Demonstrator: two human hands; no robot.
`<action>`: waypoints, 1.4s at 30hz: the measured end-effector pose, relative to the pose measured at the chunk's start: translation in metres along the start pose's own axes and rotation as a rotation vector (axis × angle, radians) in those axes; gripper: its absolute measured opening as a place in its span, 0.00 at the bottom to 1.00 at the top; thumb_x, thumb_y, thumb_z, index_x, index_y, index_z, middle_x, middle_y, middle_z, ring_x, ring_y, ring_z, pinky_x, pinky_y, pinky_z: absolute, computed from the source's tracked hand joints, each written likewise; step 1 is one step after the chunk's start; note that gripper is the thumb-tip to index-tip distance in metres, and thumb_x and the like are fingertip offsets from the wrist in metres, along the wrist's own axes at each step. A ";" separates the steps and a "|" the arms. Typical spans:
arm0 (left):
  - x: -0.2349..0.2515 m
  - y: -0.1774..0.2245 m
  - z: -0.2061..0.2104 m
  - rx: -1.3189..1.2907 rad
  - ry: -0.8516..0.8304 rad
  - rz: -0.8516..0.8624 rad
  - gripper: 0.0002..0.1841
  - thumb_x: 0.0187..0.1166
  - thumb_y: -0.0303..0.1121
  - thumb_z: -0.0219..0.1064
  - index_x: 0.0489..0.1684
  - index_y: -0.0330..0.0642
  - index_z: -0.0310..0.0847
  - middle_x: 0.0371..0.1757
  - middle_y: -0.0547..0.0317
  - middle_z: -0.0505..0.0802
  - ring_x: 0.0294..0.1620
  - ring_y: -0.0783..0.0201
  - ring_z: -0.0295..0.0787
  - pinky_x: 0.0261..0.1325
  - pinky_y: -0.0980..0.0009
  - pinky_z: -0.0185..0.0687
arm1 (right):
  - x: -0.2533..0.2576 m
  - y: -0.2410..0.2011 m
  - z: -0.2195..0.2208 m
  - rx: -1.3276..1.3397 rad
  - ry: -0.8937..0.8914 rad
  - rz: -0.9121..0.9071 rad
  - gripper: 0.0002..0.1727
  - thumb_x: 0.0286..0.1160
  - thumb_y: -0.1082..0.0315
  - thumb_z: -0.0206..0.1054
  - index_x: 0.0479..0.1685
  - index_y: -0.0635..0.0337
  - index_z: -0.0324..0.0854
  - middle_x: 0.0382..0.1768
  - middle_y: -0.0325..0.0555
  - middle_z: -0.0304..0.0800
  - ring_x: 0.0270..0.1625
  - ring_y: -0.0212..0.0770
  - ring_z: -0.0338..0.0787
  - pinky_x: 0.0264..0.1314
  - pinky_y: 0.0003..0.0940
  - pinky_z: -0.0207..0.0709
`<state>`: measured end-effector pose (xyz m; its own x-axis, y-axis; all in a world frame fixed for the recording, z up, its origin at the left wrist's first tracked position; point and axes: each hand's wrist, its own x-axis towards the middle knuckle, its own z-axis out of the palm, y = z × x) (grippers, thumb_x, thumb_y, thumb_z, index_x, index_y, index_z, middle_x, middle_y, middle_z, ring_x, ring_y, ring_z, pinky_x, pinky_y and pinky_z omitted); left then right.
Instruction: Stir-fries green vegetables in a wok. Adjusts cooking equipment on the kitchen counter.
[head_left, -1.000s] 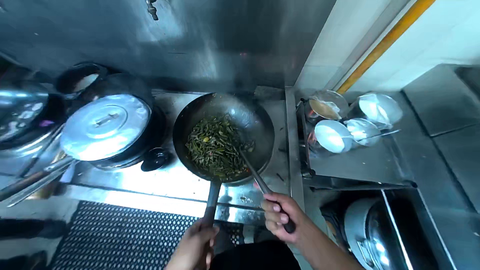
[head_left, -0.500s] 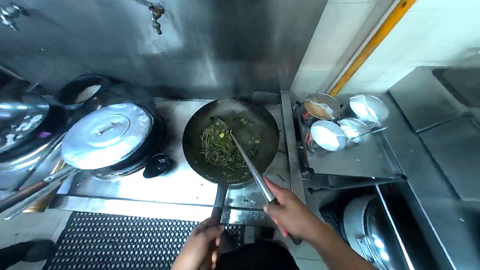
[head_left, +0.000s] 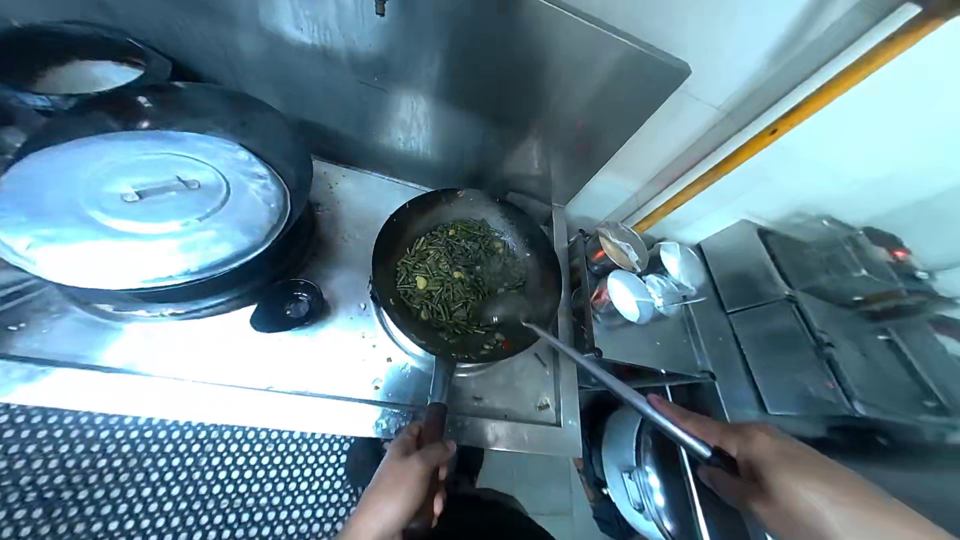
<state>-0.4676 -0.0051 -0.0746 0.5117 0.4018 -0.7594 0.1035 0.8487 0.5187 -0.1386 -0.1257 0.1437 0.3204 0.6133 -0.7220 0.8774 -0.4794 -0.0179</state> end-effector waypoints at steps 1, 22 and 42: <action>0.001 -0.001 -0.001 -0.003 -0.010 0.001 0.15 0.84 0.31 0.66 0.63 0.39 0.70 0.27 0.53 0.83 0.14 0.62 0.79 0.15 0.68 0.81 | 0.001 -0.002 0.000 -0.054 -0.026 0.019 0.43 0.78 0.62 0.67 0.93 0.17 0.55 0.54 0.57 0.93 0.53 0.62 0.92 0.57 0.69 0.81; -0.007 -0.009 0.042 0.030 0.106 0.011 0.11 0.85 0.29 0.63 0.59 0.39 0.72 0.24 0.54 0.81 0.12 0.63 0.77 0.13 0.69 0.79 | 0.155 0.026 0.044 0.736 0.200 -0.127 0.39 0.84 0.65 0.64 0.95 0.35 0.55 0.31 0.49 0.86 0.17 0.41 0.81 0.20 0.39 0.81; -0.017 -0.002 0.036 -0.046 0.139 0.034 0.11 0.86 0.30 0.63 0.60 0.37 0.76 0.24 0.54 0.83 0.13 0.65 0.78 0.12 0.71 0.78 | 0.087 0.039 0.022 0.156 0.202 -0.062 0.39 0.83 0.59 0.62 0.93 0.16 0.54 0.55 0.49 0.92 0.52 0.52 0.91 0.60 0.60 0.82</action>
<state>-0.4458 -0.0260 -0.0486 0.3908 0.4720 -0.7902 0.0473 0.8471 0.5294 -0.0842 -0.1051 0.0647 0.3459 0.7502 -0.5635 0.8372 -0.5179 -0.1756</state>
